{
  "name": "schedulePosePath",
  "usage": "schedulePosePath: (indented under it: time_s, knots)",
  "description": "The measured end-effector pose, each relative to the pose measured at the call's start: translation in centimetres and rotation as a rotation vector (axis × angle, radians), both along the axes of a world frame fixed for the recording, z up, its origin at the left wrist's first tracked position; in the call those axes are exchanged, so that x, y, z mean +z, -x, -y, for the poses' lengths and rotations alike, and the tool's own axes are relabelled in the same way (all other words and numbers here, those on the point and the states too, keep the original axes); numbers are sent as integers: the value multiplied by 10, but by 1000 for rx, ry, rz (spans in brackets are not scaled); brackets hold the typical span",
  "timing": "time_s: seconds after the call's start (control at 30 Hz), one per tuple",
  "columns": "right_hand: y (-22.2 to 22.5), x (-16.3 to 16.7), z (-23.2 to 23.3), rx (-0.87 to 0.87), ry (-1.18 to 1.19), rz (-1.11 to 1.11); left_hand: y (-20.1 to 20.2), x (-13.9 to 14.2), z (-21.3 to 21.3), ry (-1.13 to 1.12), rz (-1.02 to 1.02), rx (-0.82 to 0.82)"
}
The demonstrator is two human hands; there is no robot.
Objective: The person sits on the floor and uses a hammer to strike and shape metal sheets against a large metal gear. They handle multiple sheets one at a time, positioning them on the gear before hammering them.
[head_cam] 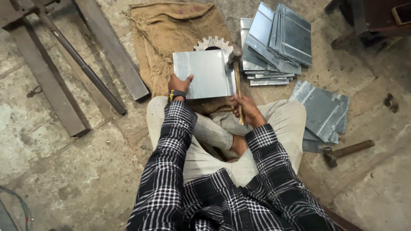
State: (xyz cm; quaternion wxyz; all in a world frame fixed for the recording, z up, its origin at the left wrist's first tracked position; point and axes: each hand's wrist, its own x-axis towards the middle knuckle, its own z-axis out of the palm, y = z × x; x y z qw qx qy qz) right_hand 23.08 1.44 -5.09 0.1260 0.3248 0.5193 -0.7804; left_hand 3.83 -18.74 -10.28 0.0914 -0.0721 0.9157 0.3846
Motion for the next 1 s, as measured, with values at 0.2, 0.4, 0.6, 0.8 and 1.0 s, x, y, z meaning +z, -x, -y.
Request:
schedulePosePath:
  time_s: [0.2,0.4,0.6,0.8,1.0]
  knots:
    - [-8,-6,7,-243,-382,108,-14,-4,-3,-34,15,-54]
    - [-16,-8,-3,-268,-541,24,-14,-9,-6,-86,-45,-59]
    - [-15,14,-32,-372,-621,-456,-16,-18,-17,-73,-91,-58]
    - [-1,108,-46,-531,-625,-1139,-16,-23,-18,-27,-117,-71]
    - [39,173,-61,-557,-818,-1488,-19,-16,-20,-12,-64,-64]
